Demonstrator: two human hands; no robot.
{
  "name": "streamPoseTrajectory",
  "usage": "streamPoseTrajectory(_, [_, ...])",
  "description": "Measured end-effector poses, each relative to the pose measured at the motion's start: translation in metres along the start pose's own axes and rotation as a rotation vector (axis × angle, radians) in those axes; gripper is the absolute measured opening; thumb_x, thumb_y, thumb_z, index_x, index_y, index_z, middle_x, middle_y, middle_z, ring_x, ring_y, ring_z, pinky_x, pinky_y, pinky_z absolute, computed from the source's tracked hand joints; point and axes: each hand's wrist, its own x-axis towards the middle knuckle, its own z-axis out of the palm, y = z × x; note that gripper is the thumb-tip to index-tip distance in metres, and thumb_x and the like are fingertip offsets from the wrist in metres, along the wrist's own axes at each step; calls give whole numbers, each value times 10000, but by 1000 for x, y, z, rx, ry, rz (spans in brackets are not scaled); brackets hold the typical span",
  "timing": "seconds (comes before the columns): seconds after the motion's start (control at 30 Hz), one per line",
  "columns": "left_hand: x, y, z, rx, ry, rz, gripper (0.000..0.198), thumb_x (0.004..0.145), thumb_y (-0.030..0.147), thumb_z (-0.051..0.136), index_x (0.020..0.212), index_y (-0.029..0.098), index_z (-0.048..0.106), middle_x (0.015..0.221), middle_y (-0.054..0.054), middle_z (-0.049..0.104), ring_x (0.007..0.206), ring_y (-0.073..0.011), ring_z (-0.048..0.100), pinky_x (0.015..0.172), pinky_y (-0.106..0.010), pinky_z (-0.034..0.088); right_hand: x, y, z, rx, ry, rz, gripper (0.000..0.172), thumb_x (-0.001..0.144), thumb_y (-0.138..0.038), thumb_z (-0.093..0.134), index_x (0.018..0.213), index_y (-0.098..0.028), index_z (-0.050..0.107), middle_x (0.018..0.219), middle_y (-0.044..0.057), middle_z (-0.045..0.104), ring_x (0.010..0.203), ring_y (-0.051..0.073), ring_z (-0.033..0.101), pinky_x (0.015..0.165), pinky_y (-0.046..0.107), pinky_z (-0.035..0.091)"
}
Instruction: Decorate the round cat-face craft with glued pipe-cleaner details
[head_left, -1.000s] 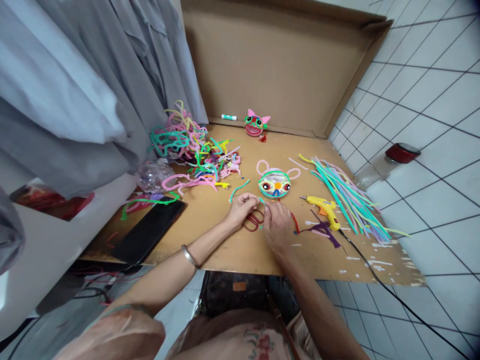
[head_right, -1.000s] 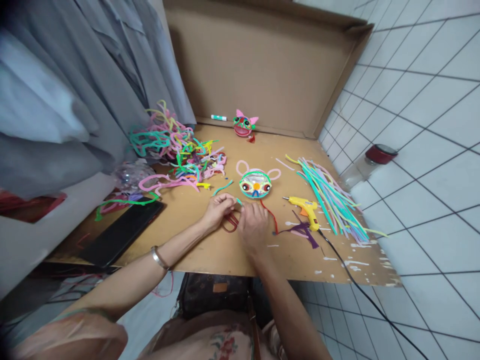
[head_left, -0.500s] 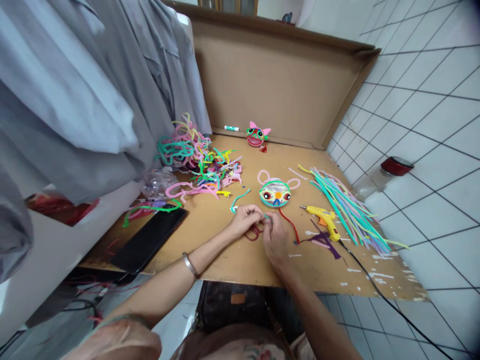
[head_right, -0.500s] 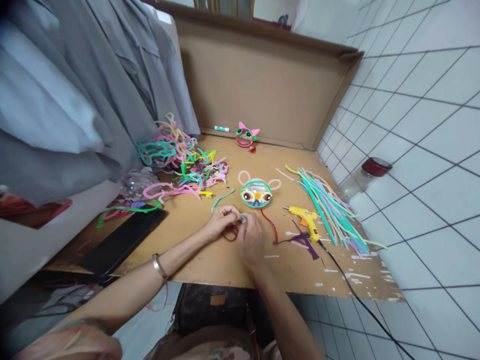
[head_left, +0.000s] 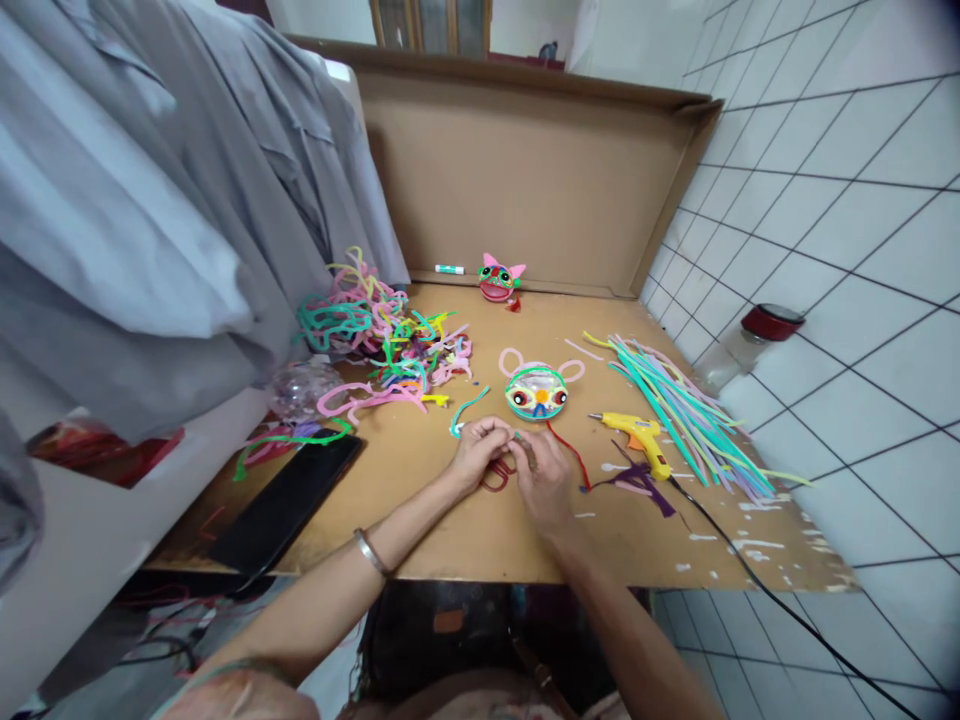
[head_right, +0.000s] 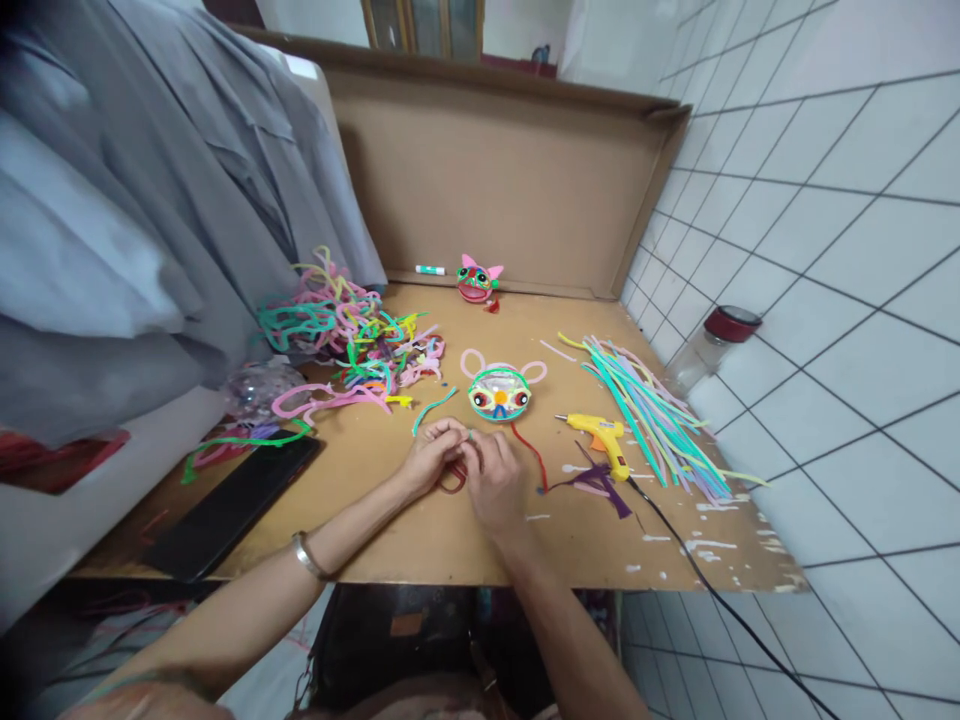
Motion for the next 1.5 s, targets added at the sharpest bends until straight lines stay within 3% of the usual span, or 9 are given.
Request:
streamPoseTrajectory(0.2, [-2, -3, -1, 60, -9, 3, 237, 593, 371, 678, 595, 150, 594, 503, 32, 502, 452, -52, 378, 467, -182, 270, 3, 1, -6, 46, 6, -17, 190, 944, -265, 489, 903, -204, 664, 806, 48, 683, 752, 153, 637, 702, 276, 515])
streamPoseTrajectory(0.37, [-10, 1, 3, 156, -52, 117, 346, 692, 462, 646, 557, 154, 568, 461, 48, 410, 443, -53, 322, 461, -190, 262, 3, 2, -12, 85, -14, 11, 196, 943, -252, 484, 910, -199, 669, 787, 42, 677, 746, 145, 635, 704, 269, 512])
streamPoseTrajectory(0.47, [-10, 7, 5, 201, -82, 167, 382, 714, 498, 648, 565, 156, 568, 495, 28, 465, 458, -62, 380, 475, -196, 316, 3, 4, -13, 110, 4, 40, 189, 941, -262, 494, 905, -199, 668, 797, 39, 670, 753, 140, 630, 718, 260, 509])
streamPoseTrajectory(0.63, [4, 14, -1, 314, -258, 103, 366, 671, 507, 715, 659, 150, 637, 582, -14, 589, 517, -99, 521, 519, -213, 407, 5, 13, -14, 126, 38, 29, 175, 934, -239, 504, 898, -189, 668, 808, 42, 651, 766, 145, 616, 724, 262, 500])
streamPoseTrajectory(0.87, [23, 9, -17, 411, -386, 150, 366, 709, 490, 713, 726, 124, 707, 652, -31, 629, 575, -92, 521, 567, -211, 400, 7, 15, -16, 124, -18, 9, 227, 944, -230, 465, 916, -199, 689, 820, 51, 645, 784, 162, 612, 732, 285, 503])
streamPoseTrajectory(1.27, [12, 14, -12, 219, -306, 9, 306, 603, 395, 803, 656, 127, 667, 593, -18, 611, 519, -77, 502, 502, -189, 379, 5, 12, -13, 86, -41, 65, 231, 946, -269, 458, 940, -209, 681, 834, 45, 647, 786, 160, 600, 724, 283, 490])
streamPoseTrajectory(1.4, [9, 7, -5, 79, -192, 7, 276, 613, 373, 768, 650, 126, 649, 499, 31, 506, 431, -31, 360, 439, -164, 257, 1, 7, -8, 3, 55, 109, 208, 942, -296, 467, 911, -199, 649, 842, 52, 651, 795, 166, 600, 727, 287, 482])
streamPoseTrajectory(1.5, [5, 3, 1, -31, -147, -22, 258, 608, 358, 742, 630, 127, 628, 454, 58, 432, 412, -18, 283, 433, -163, 200, -3, 5, -5, -87, 43, 32, 200, 942, -267, 462, 887, -194, 639, 781, 48, 635, 735, 160, 586, 683, 276, 461])
